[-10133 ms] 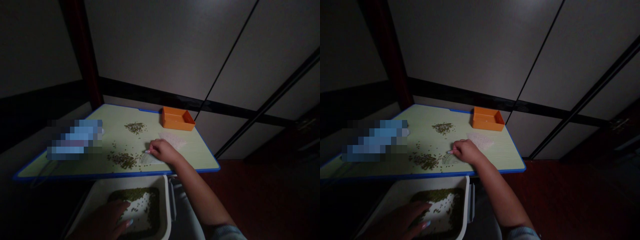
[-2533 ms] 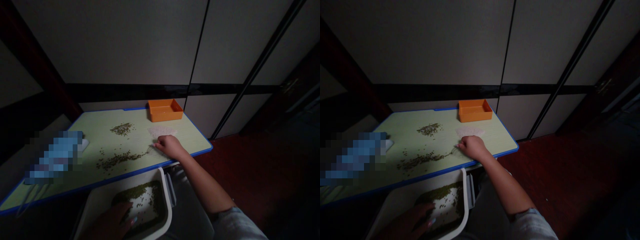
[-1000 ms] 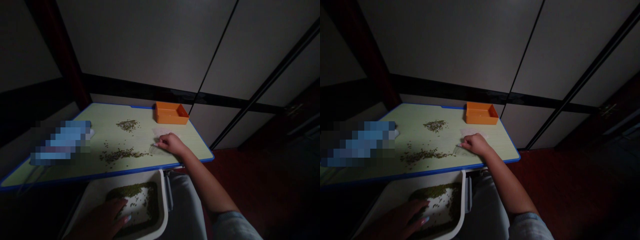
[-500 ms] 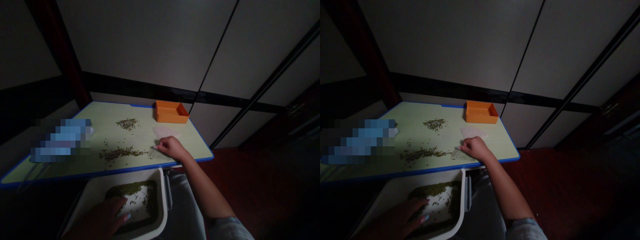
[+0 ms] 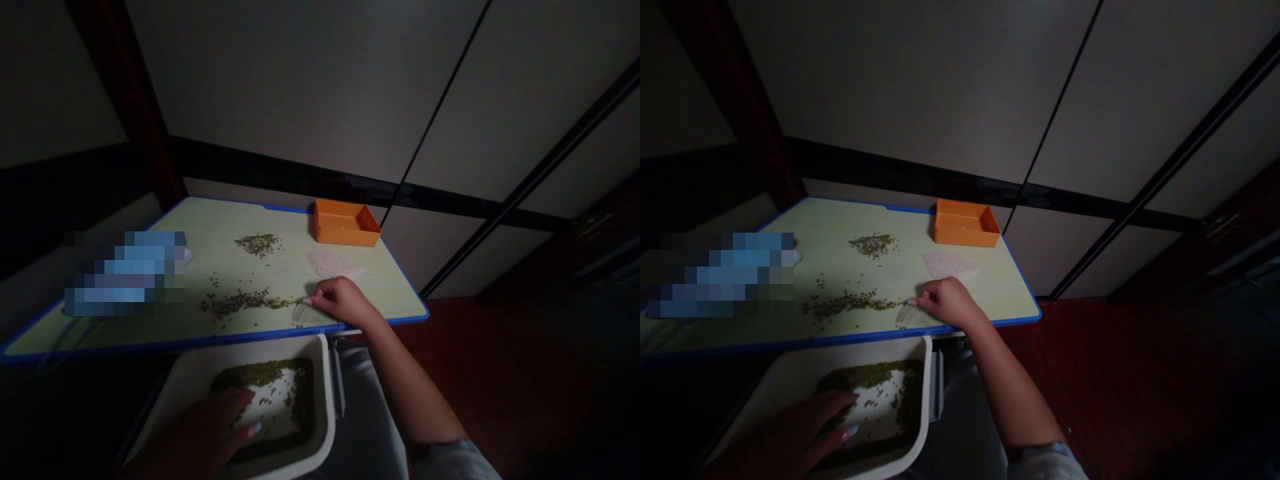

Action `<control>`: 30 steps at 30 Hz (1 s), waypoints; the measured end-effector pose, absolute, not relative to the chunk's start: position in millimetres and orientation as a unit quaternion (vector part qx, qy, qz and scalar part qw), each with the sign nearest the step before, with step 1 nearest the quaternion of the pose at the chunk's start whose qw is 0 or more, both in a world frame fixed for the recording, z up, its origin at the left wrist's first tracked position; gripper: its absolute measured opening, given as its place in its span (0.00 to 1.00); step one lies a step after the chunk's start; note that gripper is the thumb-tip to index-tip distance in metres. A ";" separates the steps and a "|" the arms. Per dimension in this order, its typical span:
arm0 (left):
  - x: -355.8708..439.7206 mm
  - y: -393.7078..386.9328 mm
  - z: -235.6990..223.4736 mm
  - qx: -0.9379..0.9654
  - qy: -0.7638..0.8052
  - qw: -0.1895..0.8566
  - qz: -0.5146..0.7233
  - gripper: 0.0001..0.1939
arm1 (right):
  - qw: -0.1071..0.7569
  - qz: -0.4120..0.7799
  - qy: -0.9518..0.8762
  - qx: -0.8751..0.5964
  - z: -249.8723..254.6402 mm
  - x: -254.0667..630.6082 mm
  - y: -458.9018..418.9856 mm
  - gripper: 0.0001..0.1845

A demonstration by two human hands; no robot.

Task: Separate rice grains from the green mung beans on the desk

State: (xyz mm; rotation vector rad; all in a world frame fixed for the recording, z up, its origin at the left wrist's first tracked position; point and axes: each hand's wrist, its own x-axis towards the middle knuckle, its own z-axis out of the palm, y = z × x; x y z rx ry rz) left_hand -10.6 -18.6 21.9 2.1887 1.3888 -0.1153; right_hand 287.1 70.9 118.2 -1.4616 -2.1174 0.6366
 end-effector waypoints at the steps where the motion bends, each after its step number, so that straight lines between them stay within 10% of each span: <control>1: -11.0 -18.8 21.1 0.813 0.514 0.270 -0.043 0.27 | 0.244 0.236 -0.776 -0.532 118.5 284.8 69.7 0.19; 30: -21.1 -17.5 -6.3 0.827 0.499 0.254 0.053 0.23 | 0.280 0.166 -0.659 -0.678 106.3 292.0 62.7 0.16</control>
